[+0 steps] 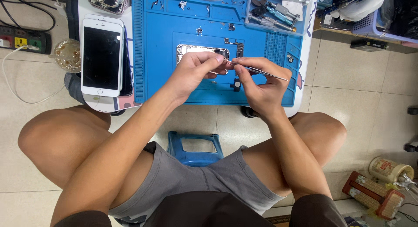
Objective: The person disassembles a smartphone on a blue work mat, using tweezers and a screwdriver to remove screws and internal components. They carefully lift and place small parts onto the mat while working on the phone's internal assembly.
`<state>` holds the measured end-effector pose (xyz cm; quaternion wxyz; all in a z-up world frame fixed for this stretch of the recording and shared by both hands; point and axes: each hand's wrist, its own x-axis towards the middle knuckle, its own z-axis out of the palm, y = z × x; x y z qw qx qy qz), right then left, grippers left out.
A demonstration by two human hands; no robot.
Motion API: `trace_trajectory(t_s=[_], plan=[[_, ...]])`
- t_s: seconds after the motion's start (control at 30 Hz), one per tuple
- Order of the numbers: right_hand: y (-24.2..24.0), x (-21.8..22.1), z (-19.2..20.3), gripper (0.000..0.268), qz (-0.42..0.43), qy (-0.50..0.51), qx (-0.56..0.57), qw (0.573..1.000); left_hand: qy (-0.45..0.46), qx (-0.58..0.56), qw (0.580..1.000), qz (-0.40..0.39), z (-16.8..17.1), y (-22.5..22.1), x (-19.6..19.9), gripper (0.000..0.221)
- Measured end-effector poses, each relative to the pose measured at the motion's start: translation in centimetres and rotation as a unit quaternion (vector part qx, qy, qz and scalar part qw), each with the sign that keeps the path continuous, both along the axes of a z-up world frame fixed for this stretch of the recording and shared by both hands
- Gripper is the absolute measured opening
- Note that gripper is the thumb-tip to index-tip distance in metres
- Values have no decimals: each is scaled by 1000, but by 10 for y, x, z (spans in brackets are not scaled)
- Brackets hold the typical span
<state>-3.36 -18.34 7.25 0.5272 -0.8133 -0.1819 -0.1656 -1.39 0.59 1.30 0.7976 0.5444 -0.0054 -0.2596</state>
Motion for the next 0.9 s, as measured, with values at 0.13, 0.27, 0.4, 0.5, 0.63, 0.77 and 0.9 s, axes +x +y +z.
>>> trace_trajectory(t_s=[0.13, 0.27, 0.4, 0.5, 0.63, 0.77, 0.9], plan=[[0, 1, 0, 4, 1, -5, 2, 1000, -2, 1, 1000, -1, -2, 0, 1, 33], [0, 1, 0, 4, -1, -5, -2, 1000, 0, 3, 1000, 0, -3, -1, 1, 32], [-1, 1, -2, 5, -2, -8, -8, 1000, 3, 4, 1000, 4, 1, -1, 0, 32], [-1, 1, -3, 5, -1, -15, -4, 1000, 5, 0, 1000, 0, 1, 0, 0, 32], [-1, 1, -2, 4, 3, -14, 0, 1000, 6, -3, 1000, -3, 0, 0, 0, 33], [-1, 2, -2, 4, 3, -18, 1, 1000, 3, -4, 1000, -2, 0, 0, 1, 33], [-1, 1, -2, 5, -4, 3, 14, 1000, 5, -11, 1000, -2, -3, 0, 0, 32]])
